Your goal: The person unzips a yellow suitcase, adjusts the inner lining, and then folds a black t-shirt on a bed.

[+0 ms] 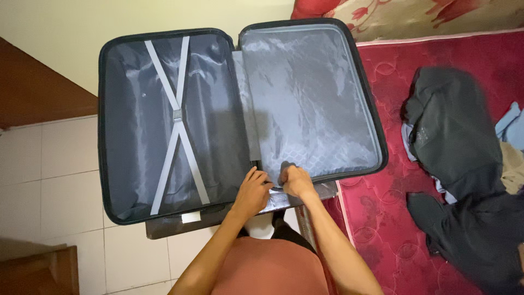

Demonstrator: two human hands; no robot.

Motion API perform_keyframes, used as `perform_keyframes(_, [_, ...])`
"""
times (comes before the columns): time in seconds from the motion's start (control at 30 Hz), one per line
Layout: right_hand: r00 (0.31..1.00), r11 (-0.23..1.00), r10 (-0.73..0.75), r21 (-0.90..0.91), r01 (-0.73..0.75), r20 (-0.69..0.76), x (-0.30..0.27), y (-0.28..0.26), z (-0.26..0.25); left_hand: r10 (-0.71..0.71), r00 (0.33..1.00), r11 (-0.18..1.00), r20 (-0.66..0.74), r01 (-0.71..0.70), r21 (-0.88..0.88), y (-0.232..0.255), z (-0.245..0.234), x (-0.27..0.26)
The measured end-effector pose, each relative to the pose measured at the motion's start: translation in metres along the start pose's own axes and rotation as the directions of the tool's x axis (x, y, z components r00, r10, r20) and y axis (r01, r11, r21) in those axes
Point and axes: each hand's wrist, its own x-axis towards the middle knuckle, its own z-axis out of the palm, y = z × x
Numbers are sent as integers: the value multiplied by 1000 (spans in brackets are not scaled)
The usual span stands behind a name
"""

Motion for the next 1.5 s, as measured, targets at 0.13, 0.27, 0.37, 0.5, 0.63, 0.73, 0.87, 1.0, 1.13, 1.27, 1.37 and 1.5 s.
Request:
perform_keyframes(0.13, [999, 992, 10, -125, -16, -47, 1, 13, -10, -42, 999, 999, 8, 42, 29, 7, -5, 9])
perform_keyframes(0.27, [995, 969, 93, -227, -101, -42, 7, 44, -37, -109, 992, 986, 64, 100, 132, 15, -8, 19])
perform_keyframes(0.37, [987, 963, 123, -226, -143, -100, 4, 72, -73, -186, 983, 976, -6, 185, 115, 22, -1, 28])
perform_keyframes(0.5, [996, 955, 28, -292, -52, -87, 12, 114, -111, -228, 972, 944, -50, 233, 233, 23, 19, 45])
perform_keyframes(0.63, [993, 955, 96, -275, -113, -74, 23, 158, -141, -378, 925, 866, 31, 342, 365, 27, 36, 60])
perform_keyframes(0.73, [992, 933, 88, -341, -113, -89, 26, 190, -163, -380, 925, 848, -4, 350, 399, 28, 49, 67])
perform_keyframes(0.87, [983, 926, 162, -332, -182, -86, 25, 211, -184, -348, 937, 872, 29, 313, 375, 26, 60, 76])
perform_keyframes(1.0, [977, 913, 187, -350, -211, -103, 28, 218, -196, -354, 932, 879, 80, 303, 368, 24, 69, 87])
perform_keyframes(1.13, [989, 859, 63, -497, -121, -132, 32, 227, -199, -391, 902, 865, 183, 292, 407, 21, 79, 91])
perform_keyframes(1.27, [989, 813, 29, -572, -109, -148, 33, 231, -207, -362, 879, 861, 311, 187, 473, 16, 87, 95])
perform_keyframes(1.37, [1000, 796, 14, -604, -26, -24, 40, 235, -219, -382, 853, 858, 357, 184, 480, 14, 88, 96])
perform_keyframes(1.5, [999, 793, -43, -609, 22, -19, 50, 234, -221, -384, 844, 878, 374, 209, 430, 21, 92, 109])
